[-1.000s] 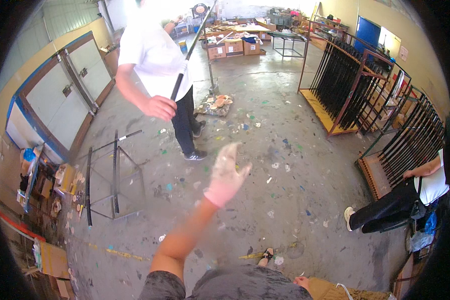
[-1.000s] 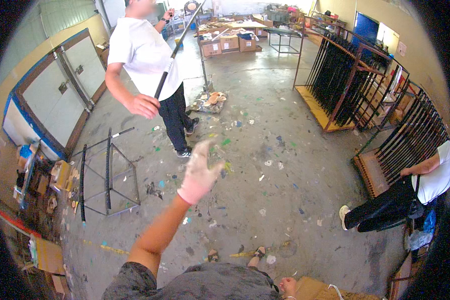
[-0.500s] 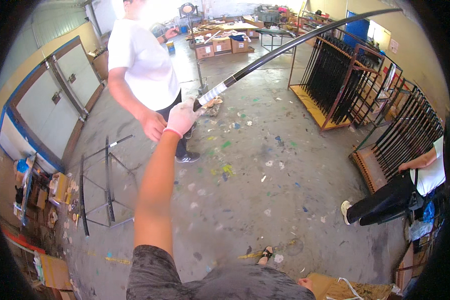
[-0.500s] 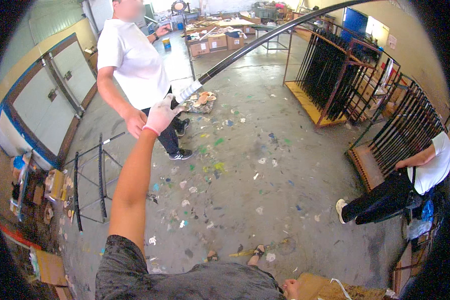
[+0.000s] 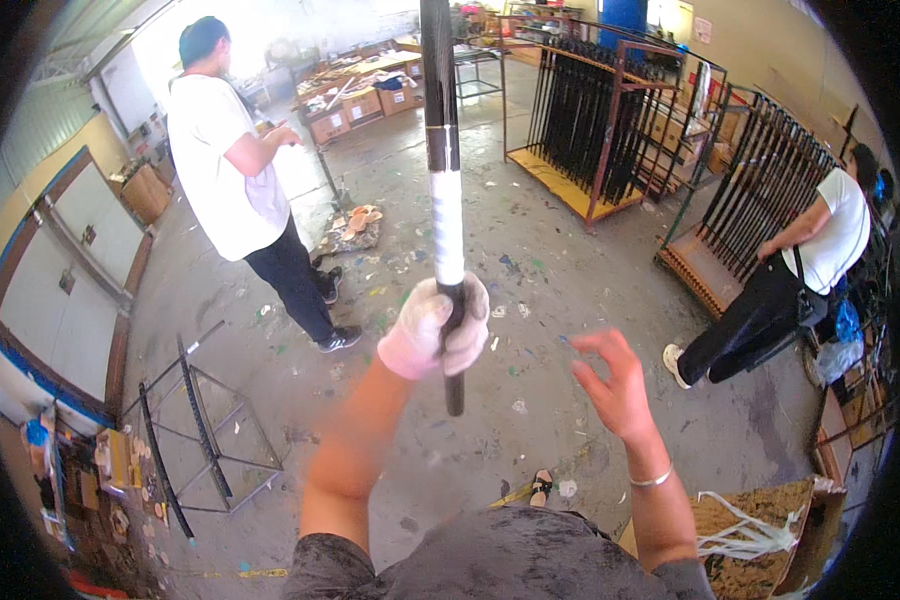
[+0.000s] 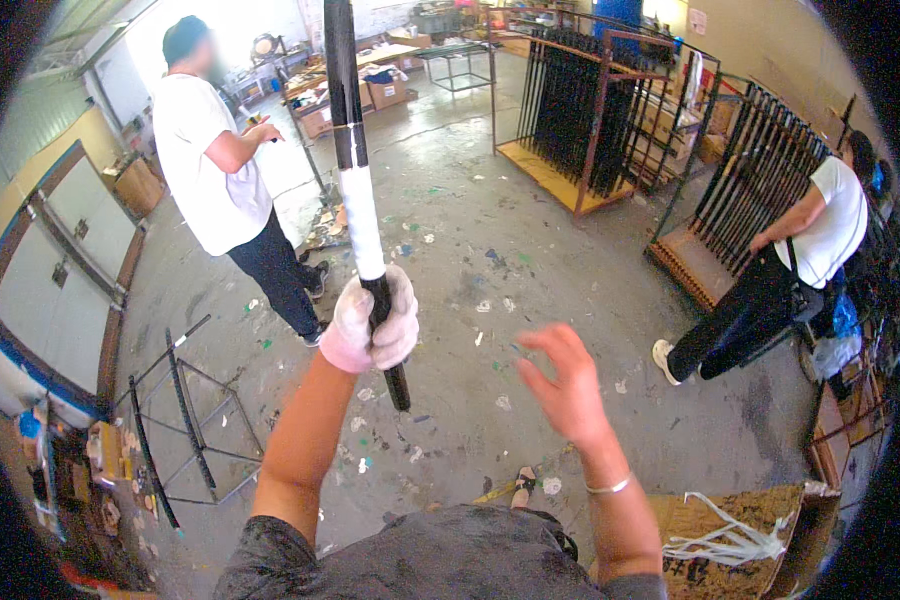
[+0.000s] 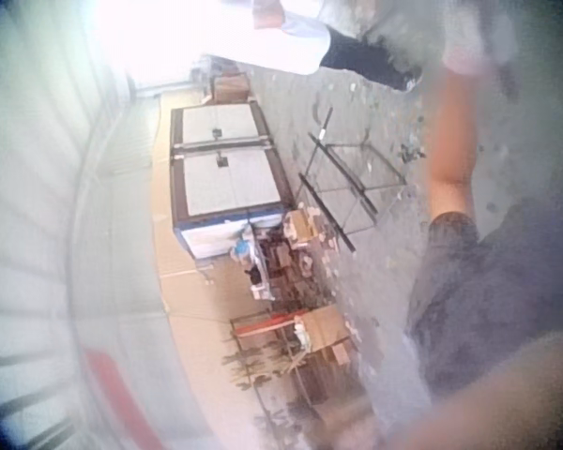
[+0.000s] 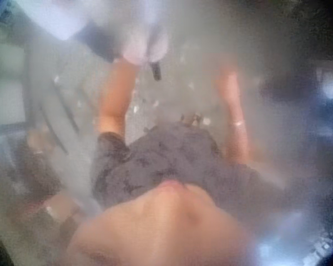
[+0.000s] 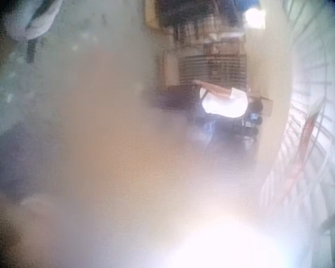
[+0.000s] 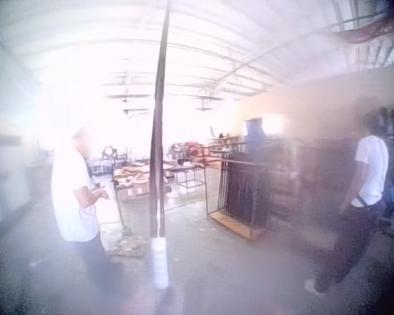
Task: The person wraps white tape around the handles of several long metal poles by hand, receiving each pole from another person and handing it back after applying the tape.
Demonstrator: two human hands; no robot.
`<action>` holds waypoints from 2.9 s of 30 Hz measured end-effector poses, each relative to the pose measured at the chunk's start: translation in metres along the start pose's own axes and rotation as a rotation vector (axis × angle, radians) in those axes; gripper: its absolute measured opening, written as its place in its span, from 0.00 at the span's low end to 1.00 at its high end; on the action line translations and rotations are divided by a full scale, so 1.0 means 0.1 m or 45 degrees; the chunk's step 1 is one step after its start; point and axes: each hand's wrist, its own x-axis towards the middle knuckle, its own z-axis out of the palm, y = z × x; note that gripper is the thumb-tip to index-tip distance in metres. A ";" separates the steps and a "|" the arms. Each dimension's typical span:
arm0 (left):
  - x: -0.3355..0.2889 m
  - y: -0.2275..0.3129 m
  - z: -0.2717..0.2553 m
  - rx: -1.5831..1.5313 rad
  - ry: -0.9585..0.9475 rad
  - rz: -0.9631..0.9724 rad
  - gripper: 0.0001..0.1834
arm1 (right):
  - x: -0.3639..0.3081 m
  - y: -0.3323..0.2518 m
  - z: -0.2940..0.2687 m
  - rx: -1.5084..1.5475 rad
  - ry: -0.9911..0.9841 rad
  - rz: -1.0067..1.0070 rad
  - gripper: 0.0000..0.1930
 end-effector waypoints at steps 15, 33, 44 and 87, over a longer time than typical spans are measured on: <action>0.02 -0.66 0.40 0.089 0.237 -0.016 0.28 | 0.71 -1.06 -0.10 0.097 0.121 -0.312 0.05; 0.22 -0.89 0.78 0.392 0.479 -0.040 0.07 | 0.31 -0.65 -0.48 0.468 -0.021 0.071 0.15; -0.13 -0.66 0.59 0.299 0.487 -0.331 0.07 | -0.85 1.15 -4.05 -1.057 1.109 0.817 0.14; 0.27 -2.32 -0.01 0.421 1.340 -0.307 0.06 | -4.58 0.36 -3.77 -1.932 0.540 2.090 0.14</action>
